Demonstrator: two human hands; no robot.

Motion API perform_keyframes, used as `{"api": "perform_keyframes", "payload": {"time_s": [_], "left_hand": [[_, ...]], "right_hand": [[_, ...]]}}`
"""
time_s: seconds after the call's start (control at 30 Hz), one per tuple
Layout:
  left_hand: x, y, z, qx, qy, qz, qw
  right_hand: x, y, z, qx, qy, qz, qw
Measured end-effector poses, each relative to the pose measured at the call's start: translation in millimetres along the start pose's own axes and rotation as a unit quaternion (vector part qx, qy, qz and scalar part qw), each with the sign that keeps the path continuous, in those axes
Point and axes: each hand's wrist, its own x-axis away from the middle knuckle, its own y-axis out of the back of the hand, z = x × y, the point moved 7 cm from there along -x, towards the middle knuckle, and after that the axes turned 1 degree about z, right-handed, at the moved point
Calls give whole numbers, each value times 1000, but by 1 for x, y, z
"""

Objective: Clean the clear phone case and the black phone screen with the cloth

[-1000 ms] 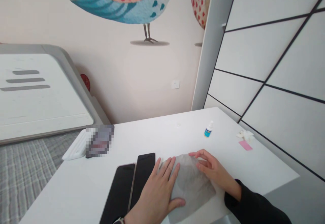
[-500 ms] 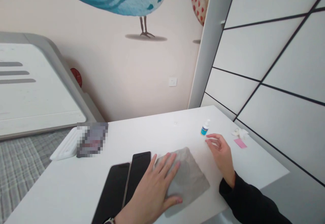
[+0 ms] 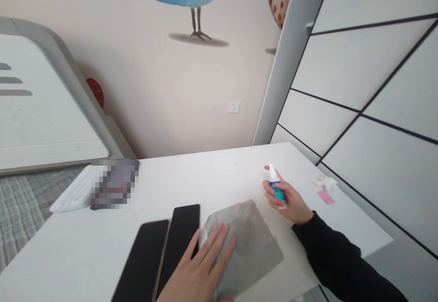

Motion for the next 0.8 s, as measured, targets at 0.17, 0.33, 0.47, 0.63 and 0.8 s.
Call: {"api": "perform_keyframes", "payload": {"time_s": [0.17,0.33,0.47,0.63,0.8], "left_hand": [[9,-5,-14,-47,-25,-100,994],[9,2,-11,-2,6,-97,995],[7,3,-9,54,27,-53,997],[8,11,-10,60,29,-49,997],[9,16,-10,78,33,-50,995]], "right_hand": [[14,-16,1,-10,-13,42,999],[28,-20,-1,64,-26,81,994],[43,-32,4,260,6,156,953],[58,-49,1,421,36,271,865],[62,-44,1,438,38,264,858]]}}
